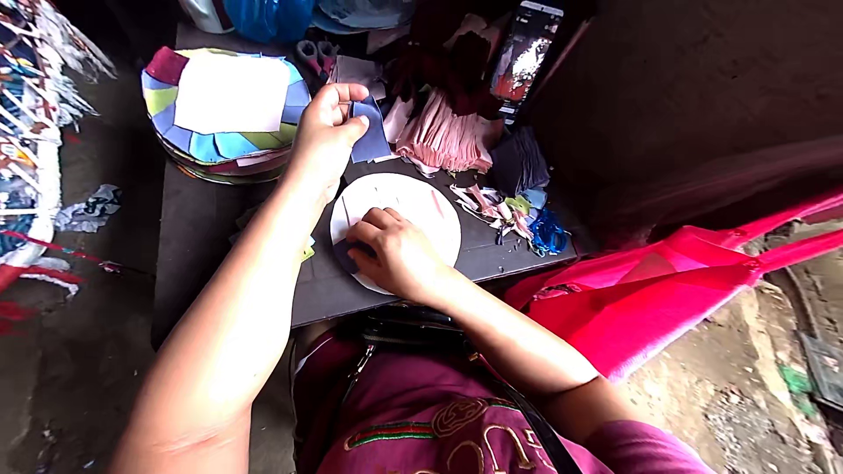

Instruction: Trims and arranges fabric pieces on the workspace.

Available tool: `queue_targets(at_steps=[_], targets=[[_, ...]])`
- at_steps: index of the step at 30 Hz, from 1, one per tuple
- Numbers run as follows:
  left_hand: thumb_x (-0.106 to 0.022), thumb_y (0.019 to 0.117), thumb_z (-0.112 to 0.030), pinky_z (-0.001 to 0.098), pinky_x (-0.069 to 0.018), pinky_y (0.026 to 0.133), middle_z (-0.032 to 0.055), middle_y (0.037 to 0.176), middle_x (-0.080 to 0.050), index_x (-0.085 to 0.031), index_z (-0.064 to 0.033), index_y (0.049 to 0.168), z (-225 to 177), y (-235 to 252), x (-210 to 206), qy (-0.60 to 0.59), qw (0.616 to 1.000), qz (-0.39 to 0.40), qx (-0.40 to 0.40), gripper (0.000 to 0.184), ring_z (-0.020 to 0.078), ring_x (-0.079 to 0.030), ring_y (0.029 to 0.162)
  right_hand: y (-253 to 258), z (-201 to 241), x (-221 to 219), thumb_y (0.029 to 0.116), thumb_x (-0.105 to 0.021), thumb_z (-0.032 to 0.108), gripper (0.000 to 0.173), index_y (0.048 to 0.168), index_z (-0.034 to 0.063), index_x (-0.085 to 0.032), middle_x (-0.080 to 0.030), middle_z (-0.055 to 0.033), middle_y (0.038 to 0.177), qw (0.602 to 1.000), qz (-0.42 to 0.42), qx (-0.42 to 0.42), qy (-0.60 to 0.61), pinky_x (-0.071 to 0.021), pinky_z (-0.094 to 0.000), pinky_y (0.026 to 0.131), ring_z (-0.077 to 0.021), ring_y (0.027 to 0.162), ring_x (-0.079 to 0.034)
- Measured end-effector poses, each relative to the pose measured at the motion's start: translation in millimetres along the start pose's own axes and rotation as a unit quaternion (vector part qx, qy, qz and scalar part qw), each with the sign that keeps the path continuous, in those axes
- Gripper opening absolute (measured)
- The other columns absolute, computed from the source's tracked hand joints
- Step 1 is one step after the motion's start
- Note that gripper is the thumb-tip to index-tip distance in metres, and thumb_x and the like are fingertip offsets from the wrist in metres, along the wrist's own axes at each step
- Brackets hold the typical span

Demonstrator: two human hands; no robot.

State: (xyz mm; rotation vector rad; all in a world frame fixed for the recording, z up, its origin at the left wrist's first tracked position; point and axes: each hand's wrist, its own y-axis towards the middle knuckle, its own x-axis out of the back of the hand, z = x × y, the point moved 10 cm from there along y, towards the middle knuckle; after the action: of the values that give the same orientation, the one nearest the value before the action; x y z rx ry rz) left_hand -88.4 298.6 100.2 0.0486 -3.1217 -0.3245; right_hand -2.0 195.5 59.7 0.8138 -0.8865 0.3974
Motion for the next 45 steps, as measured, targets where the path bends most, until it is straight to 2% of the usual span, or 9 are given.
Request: queue_targets(at_steps=[6,10,15,20,32,36,39,42,45], targets=[[-0.056,0.0981,0.004,0.0266,-0.0561,0.084,0.004,0.104,-0.067,-0.051,-0.0034,0.136,-4.1,-9.5,-21.9,0.024,0.997,0.072,-0.011,0.039,0.0071,-0.067,0.09,-17.1,-19.5,66.4,0.0917,-0.062,0.001,0.015,0.104,-0.0045,-0.069,-0.066,-0.0133,0.089,0.978,-0.195,-0.039,0.063,-0.0516,-0.0278,0.058,-0.0164,0.069,-0.061],[-0.061,0.0948,0.004,0.0219,-0.0551,0.084,0.004,0.104,-0.069,-0.055,-0.0024,0.134,-4.1,-17.2,-38.2,0.048,0.991,0.127,-0.021,0.04,0.0037,-0.067,0.091,-22.8,-51.0,98.7,0.0947,-0.059,0.004,0.02,0.11,-0.0051,-0.066,-0.066,-0.0114,0.094,0.955,-0.271,-0.091,0.076,-0.049,-0.022,0.064,-0.0095,0.074,-0.06],[-0.068,0.089,0.007,0.0201,-0.0555,0.081,0.0071,0.103,-0.069,-0.058,0.0008,0.132,-5.7,-28.0,-61.0,0.103,0.972,0.202,-0.06,0.045,0.0041,-0.066,0.087,-10.5,-79.7,95.3,0.099,-0.063,0.018,0.032,0.125,-0.0005,-0.061,-0.069,-0.0067,0.106,0.949,-0.183,-0.185,0.178,-0.0529,-0.0205,0.072,-0.005,0.083,-0.065],[-0.072,0.0865,0.007,0.0182,-0.055,0.076,0.0066,0.095,-0.071,-0.058,-0.0007,0.135,-3.9,-33.3,-70.9,0.134,0.962,0.231,-0.059,0.051,0.0032,-0.067,0.08,-12.0,-91.7,87.8,0.0936,-0.068,0.007,0.015,0.107,0.0021,-0.063,-0.066,-0.0002,0.089,0.918,-0.188,-0.222,0.271,-0.0513,-0.0161,0.065,0.0002,0.071,-0.061],[-0.081,0.083,-0.007,0.0176,-0.0482,0.068,0.0015,0.084,-0.066,-0.066,-0.0032,0.124,-4.7,-26.4,-61.8,0.208,0.951,0.206,-0.098,0.044,0.0019,-0.057,0.069,-18.5,-81.2,107.6,0.0934,-0.07,0.009,0.008,0.097,0.0042,-0.065,-0.064,0.0036,0.08,0.947,-0.218,-0.167,0.168,-0.0509,-0.0139,0.065,0.0034,0.069,-0.06],[-0.08,0.0844,-0.007,0.0179,-0.0496,0.069,0.0032,0.088,-0.066,-0.066,-0.0031,0.123,-1.2,-23.5,-60.2,0.198,0.953,0.21,-0.088,0.041,0.003,-0.058,0.071,-16.1,-77.0,98.7,0.0991,-0.062,0.009,0.007,0.103,0.0034,-0.058,-0.064,0.0012,0.089,0.953,-0.176,-0.159,0.187,-0.0532,-0.0156,0.069,0.0022,0.075,-0.063],[-0.08,0.0842,-0.008,0.0175,-0.0467,0.067,0.0017,0.086,-0.064,-0.066,-0.0027,0.122,0.0,-22.4,-58.7,0.203,0.949,0.224,-0.092,0.041,0.0018,-0.055,0.069,-12.8,-71.6,94.5,0.0954,-0.067,0.007,0.019,0.11,0.0013,-0.055,-0.065,-0.0028,0.097,0.957,-0.159,-0.149,0.192,-0.0572,-0.0183,0.073,-0.001,0.081,-0.066],[-0.079,0.0857,-0.007,0.0175,-0.048,0.069,0.0025,0.088,-0.066,-0.065,-0.0019,0.123,-2.4,-23.3,-57.5,0.197,0.949,0.235,-0.068,0.04,0.0019,-0.057,0.071,-11.6,-71.5,96.6,0.0936,-0.067,0.005,0.026,0.118,-0.0017,-0.06,-0.069,-0.0051,0.098,0.959,-0.155,-0.163,0.172,-0.0575,-0.019,0.074,-0.0023,0.082,-0.067],[-0.074,0.0882,-0.002,0.0154,-0.0487,0.07,-0.0007,0.087,-0.064,-0.064,-0.001,0.118,-3.1,-21.9,-53.3,0.118,0.965,0.23,-0.044,0.032,-0.0003,-0.058,0.073,-12.5,-69.4,101.7,0.0951,-0.065,0.005,0.019,0.112,-0.0014,-0.066,-0.07,-0.0027,0.095,0.961,-0.164,-0.159,0.157,-0.0557,-0.0152,0.073,0.002,0.078,-0.065]])
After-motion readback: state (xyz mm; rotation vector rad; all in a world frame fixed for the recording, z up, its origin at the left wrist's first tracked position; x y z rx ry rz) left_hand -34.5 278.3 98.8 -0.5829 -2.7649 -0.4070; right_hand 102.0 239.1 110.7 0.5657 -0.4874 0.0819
